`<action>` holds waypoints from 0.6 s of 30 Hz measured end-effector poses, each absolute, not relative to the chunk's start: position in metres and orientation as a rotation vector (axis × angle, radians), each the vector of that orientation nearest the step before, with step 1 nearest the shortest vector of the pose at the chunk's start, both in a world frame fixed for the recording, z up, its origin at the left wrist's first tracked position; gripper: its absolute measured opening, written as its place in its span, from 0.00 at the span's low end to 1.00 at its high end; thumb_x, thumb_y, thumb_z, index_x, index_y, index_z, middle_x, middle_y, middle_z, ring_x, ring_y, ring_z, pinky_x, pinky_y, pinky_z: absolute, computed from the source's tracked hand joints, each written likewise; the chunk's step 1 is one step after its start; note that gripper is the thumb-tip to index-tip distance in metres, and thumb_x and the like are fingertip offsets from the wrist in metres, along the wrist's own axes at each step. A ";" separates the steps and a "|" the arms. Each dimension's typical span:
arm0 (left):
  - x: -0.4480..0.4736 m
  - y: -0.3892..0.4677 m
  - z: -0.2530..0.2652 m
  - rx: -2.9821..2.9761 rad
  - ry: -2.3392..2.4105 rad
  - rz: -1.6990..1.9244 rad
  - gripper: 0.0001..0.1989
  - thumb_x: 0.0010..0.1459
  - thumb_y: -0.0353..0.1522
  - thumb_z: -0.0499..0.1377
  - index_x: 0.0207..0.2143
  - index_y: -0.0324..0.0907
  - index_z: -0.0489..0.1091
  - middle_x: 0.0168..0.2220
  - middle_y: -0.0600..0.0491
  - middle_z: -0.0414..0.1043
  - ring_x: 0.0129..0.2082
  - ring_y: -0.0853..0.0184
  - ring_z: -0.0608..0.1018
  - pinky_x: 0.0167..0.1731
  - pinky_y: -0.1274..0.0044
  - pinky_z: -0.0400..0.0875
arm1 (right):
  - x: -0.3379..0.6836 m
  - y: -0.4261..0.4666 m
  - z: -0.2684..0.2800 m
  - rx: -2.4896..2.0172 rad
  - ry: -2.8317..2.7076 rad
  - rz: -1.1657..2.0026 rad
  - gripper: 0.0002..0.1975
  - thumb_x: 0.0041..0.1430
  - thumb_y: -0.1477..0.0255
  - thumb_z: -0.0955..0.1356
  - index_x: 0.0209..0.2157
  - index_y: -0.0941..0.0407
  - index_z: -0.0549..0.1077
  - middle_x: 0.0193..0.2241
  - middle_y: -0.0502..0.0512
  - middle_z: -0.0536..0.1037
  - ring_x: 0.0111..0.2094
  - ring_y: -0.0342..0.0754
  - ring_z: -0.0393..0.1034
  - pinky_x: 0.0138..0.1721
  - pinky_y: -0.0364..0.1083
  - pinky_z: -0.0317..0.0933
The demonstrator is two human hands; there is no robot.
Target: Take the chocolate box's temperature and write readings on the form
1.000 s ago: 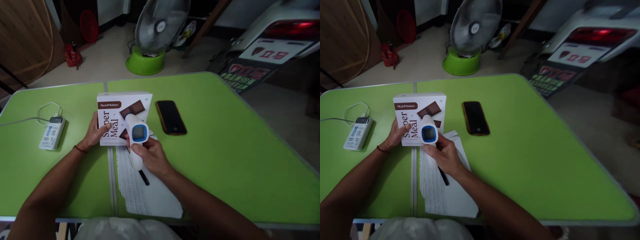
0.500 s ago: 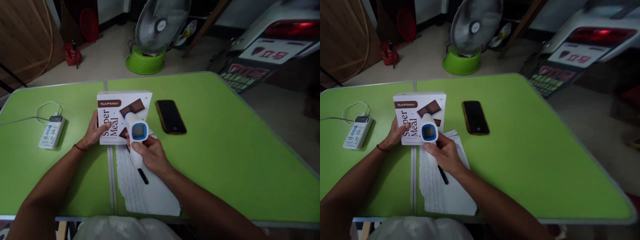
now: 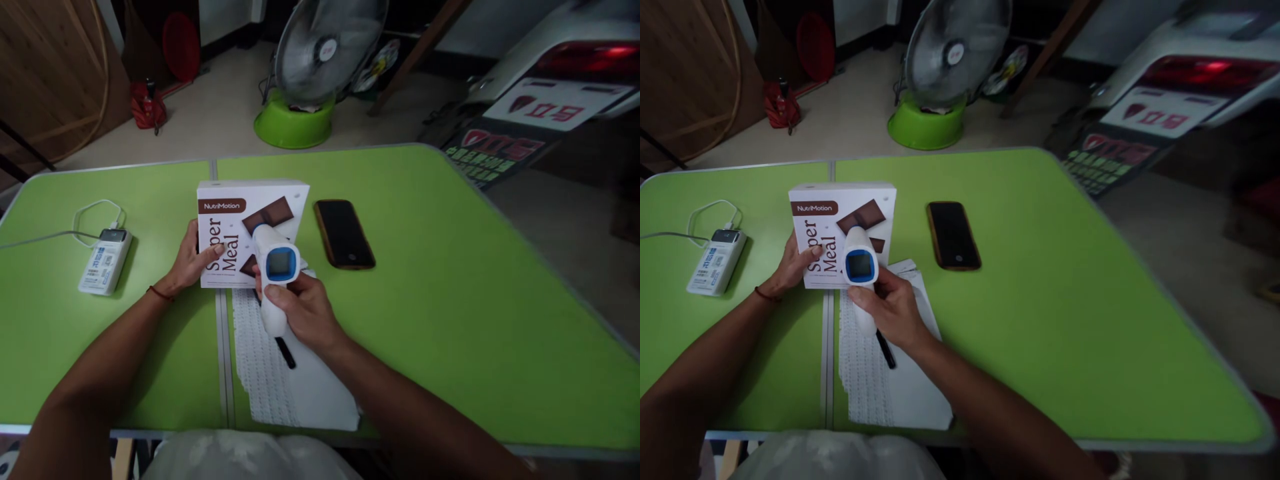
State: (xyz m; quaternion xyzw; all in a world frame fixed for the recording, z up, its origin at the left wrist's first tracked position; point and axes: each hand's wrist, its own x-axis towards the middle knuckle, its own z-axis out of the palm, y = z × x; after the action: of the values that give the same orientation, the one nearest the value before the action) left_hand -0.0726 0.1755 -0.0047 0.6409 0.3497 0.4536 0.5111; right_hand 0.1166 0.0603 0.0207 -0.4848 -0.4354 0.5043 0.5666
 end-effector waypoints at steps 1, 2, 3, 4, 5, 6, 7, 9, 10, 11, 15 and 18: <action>-0.073 0.176 -0.005 1.544 0.836 1.093 0.32 0.50 0.52 0.68 0.49 0.43 0.65 0.45 0.48 0.71 0.44 0.60 0.75 0.42 0.67 0.73 | 0.117 0.060 0.021 -1.144 -1.039 1.179 0.12 0.48 0.59 0.75 0.32 0.52 0.80 0.28 0.50 0.81 0.29 0.47 0.73 0.34 0.50 0.71; -0.073 0.176 -0.005 1.545 0.830 1.094 0.32 0.50 0.52 0.68 0.48 0.43 0.65 0.45 0.48 0.71 0.43 0.60 0.75 0.42 0.68 0.73 | 0.117 0.059 0.021 -1.148 -1.048 1.177 0.13 0.49 0.59 0.74 0.32 0.52 0.80 0.29 0.51 0.82 0.29 0.48 0.74 0.34 0.50 0.71; -0.073 0.176 -0.006 1.545 0.824 1.099 0.31 0.51 0.52 0.68 0.48 0.43 0.65 0.45 0.48 0.71 0.43 0.60 0.75 0.41 0.69 0.73 | 0.117 0.059 0.021 -1.151 -1.047 1.175 0.13 0.49 0.59 0.74 0.32 0.52 0.80 0.29 0.51 0.82 0.29 0.48 0.74 0.35 0.51 0.72; -0.073 0.177 -0.006 1.547 0.819 1.104 0.31 0.51 0.51 0.69 0.48 0.43 0.65 0.44 0.49 0.71 0.43 0.61 0.75 0.41 0.69 0.73 | 0.117 0.059 0.021 -1.152 -1.040 1.177 0.13 0.49 0.58 0.74 0.33 0.52 0.80 0.29 0.51 0.82 0.29 0.48 0.74 0.36 0.51 0.72; -0.073 0.177 -0.007 1.551 0.816 1.109 0.31 0.51 0.51 0.69 0.48 0.42 0.65 0.44 0.49 0.71 0.42 0.61 0.75 0.41 0.69 0.73 | 0.117 0.058 0.021 -1.153 -1.033 1.181 0.13 0.49 0.58 0.75 0.33 0.52 0.80 0.29 0.51 0.82 0.29 0.48 0.74 0.36 0.51 0.72; -0.073 0.178 -0.008 1.557 0.812 1.112 0.31 0.51 0.51 0.69 0.49 0.42 0.65 0.44 0.49 0.71 0.42 0.61 0.75 0.41 0.69 0.73 | 0.117 0.058 0.021 -1.154 -1.030 1.186 0.14 0.49 0.58 0.75 0.33 0.52 0.80 0.29 0.51 0.82 0.30 0.48 0.75 0.36 0.51 0.72; -0.073 0.178 -0.008 1.566 0.808 1.115 0.32 0.51 0.51 0.68 0.49 0.42 0.65 0.44 0.49 0.71 0.42 0.62 0.75 0.41 0.69 0.73 | 0.117 0.058 0.020 -1.155 -1.034 1.194 0.14 0.49 0.57 0.75 0.33 0.52 0.80 0.30 0.52 0.82 0.31 0.49 0.75 0.37 0.51 0.72; -0.073 0.178 -0.010 1.586 0.804 1.123 0.31 0.52 0.51 0.68 0.49 0.42 0.65 0.44 0.48 0.71 0.42 0.62 0.75 0.40 0.69 0.73 | 0.117 0.058 0.019 -1.156 -1.061 1.205 0.16 0.49 0.56 0.74 0.35 0.52 0.79 0.32 0.53 0.83 0.32 0.50 0.76 0.37 0.52 0.72; -0.072 0.177 -0.011 1.594 0.804 1.132 0.31 0.52 0.51 0.68 0.49 0.42 0.64 0.44 0.48 0.71 0.41 0.62 0.75 0.39 0.70 0.73 | 0.117 0.058 0.018 -1.159 -1.081 1.208 0.16 0.49 0.56 0.74 0.35 0.52 0.79 0.33 0.53 0.83 0.33 0.50 0.76 0.38 0.52 0.72; -0.072 0.177 -0.011 1.603 0.801 1.146 0.31 0.53 0.51 0.67 0.49 0.42 0.64 0.44 0.48 0.71 0.41 0.62 0.75 0.39 0.70 0.74 | 0.117 0.059 0.019 -1.166 -1.103 1.208 0.16 0.49 0.56 0.74 0.36 0.52 0.78 0.34 0.53 0.83 0.33 0.50 0.76 0.37 0.51 0.72; -0.070 0.178 -0.013 1.698 0.756 1.246 0.31 0.53 0.50 0.68 0.52 0.43 0.63 0.45 0.49 0.72 0.42 0.62 0.76 0.42 0.69 0.75 | 0.129 0.062 0.027 -1.229 -1.249 1.227 0.17 0.48 0.61 0.75 0.39 0.53 0.76 0.34 0.53 0.82 0.33 0.49 0.75 0.36 0.50 0.70; -0.072 0.188 -0.018 1.763 0.693 1.330 0.34 0.54 0.50 0.67 0.56 0.44 0.62 0.49 0.48 0.72 0.48 0.60 0.76 0.47 0.68 0.75 | 0.150 0.062 0.037 -1.320 -1.509 1.344 0.15 0.51 0.62 0.73 0.38 0.55 0.76 0.34 0.55 0.81 0.33 0.50 0.75 0.35 0.49 0.69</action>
State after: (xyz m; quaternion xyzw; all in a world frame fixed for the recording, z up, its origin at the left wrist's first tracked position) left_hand -0.0722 0.1879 -0.0181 0.6974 0.2741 0.5262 0.4020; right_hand 0.1503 0.0617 0.0374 -0.5110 -0.5844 0.5202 0.3560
